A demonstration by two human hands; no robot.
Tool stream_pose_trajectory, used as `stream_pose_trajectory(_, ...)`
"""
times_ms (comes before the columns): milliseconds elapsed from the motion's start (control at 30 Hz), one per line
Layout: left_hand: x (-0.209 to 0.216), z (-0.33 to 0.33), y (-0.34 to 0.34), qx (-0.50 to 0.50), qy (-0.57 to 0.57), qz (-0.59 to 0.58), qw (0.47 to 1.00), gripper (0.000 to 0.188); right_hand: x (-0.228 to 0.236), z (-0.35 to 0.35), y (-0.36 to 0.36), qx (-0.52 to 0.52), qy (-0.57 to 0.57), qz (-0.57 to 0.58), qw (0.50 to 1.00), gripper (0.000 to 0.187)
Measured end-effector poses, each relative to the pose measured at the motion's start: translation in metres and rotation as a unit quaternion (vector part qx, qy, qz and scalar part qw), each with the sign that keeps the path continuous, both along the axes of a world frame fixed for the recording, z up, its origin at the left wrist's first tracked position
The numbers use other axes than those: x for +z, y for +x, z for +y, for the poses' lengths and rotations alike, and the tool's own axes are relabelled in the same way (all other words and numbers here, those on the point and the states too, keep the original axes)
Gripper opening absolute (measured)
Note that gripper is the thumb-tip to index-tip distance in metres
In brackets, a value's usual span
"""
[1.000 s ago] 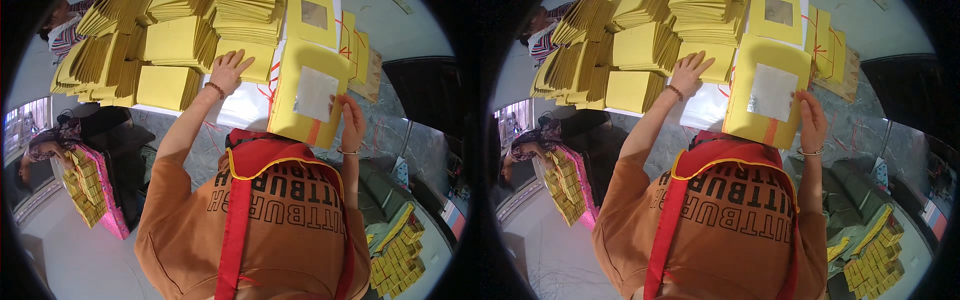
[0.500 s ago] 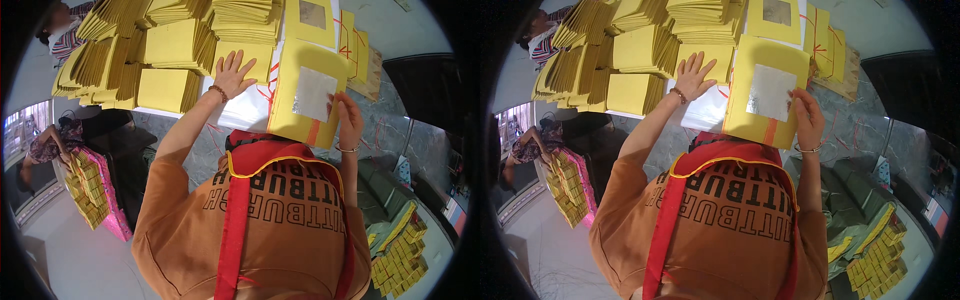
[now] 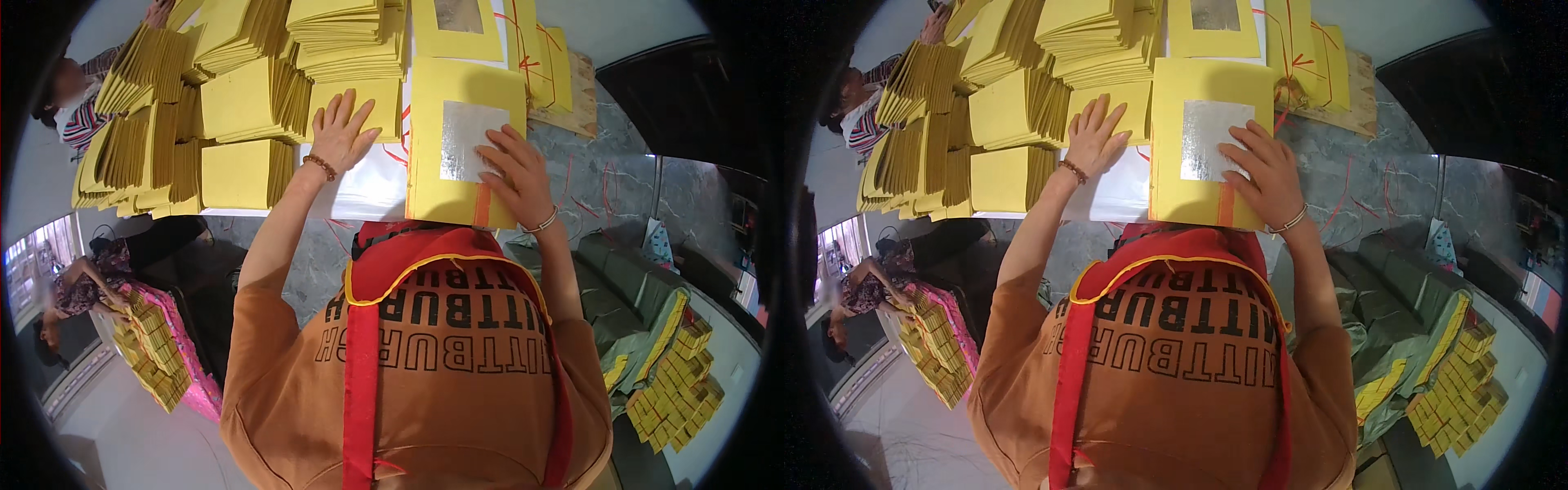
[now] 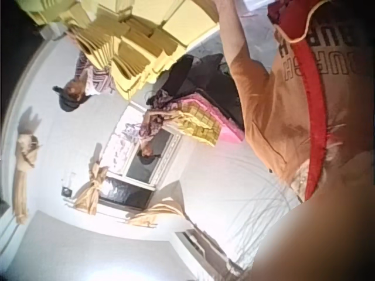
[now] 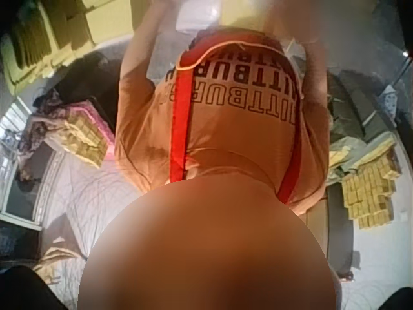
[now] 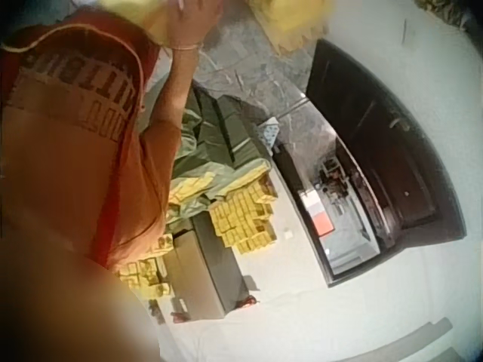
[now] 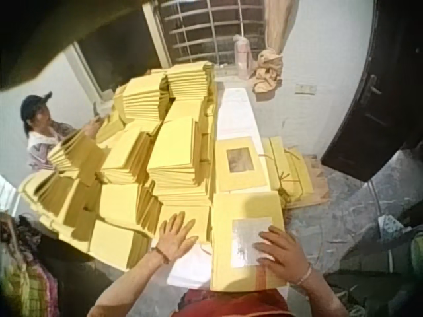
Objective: Organizing and counting stacks of yellow paper envelopes on a table.
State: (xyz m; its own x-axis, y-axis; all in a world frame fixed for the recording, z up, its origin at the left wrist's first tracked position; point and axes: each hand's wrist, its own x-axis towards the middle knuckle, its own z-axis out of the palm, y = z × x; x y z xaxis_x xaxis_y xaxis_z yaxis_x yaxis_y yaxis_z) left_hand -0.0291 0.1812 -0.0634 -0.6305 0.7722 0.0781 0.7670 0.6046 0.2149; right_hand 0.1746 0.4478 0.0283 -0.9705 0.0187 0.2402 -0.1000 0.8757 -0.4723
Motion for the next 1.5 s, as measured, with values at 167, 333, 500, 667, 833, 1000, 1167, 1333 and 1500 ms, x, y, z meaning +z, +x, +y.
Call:
stream_pose_trajectory(167, 0.008, 0.0, 0.004, 0.009, 0.054, 0.025, 0.998, 0.049, -0.007, -0.001, 0.001, 0.005, -0.123, 0.025, 0.992, 0.03)
stream_pose_trajectory(333, 0.05, 0.013, 0.022, 0.031, 0.18, -0.039, 0.982, 0.037, -0.015, 0.001, 0.0, 0.001, -0.143, 0.029, 0.989, 0.03)
stream_pose_trajectory(500, 0.106, 0.035, 0.066, -0.068, 0.26, -0.033, 0.963, 0.029, -0.014, 0.001, -0.001, -0.001, -0.143, 0.027, 0.989, 0.029)
stream_pose_trajectory(667, 0.073, 0.014, 0.052, 0.029, 0.198, -0.024, 0.98, 0.03, -0.015, 0.001, 0.001, 0.003, -0.147, 0.022, 0.989, 0.029)
stream_pose_trajectory(833, 0.03, 0.011, 0.014, 0.064, 0.131, 0.023, 0.989, 0.031, -0.019, -0.001, 0.002, 0.004, -0.168, 0.026, 0.985, 0.028)
stream_pose_trajectory(1000, -0.018, 0.029, 0.018, 0.105, -0.022, 0.091, 0.99, 0.052, -0.018, 0.001, 0.0, 0.007, -0.152, 0.022, 0.988, 0.028)
stream_pose_trajectory(1167, -0.021, 0.025, 0.014, 0.102, -0.038, 0.083, 0.991, 0.053, -0.019, 0.001, 0.001, 0.003, -0.138, 0.019, 0.99, 0.028)
stream_pose_trajectory(1333, -0.005, 0.001, 0.003, -0.077, -0.045, 0.032, 0.995, 0.061, -0.019, 0.001, 0.002, 0.002, -0.15, 0.023, 0.988, 0.028)
stream_pose_trajectory(1500, 0.006, 0.012, 0.012, -0.06, -0.145, 0.046, 0.986, 0.064, -0.019, 0.001, 0.001, 0.009, -0.156, 0.016, 0.988, 0.028)
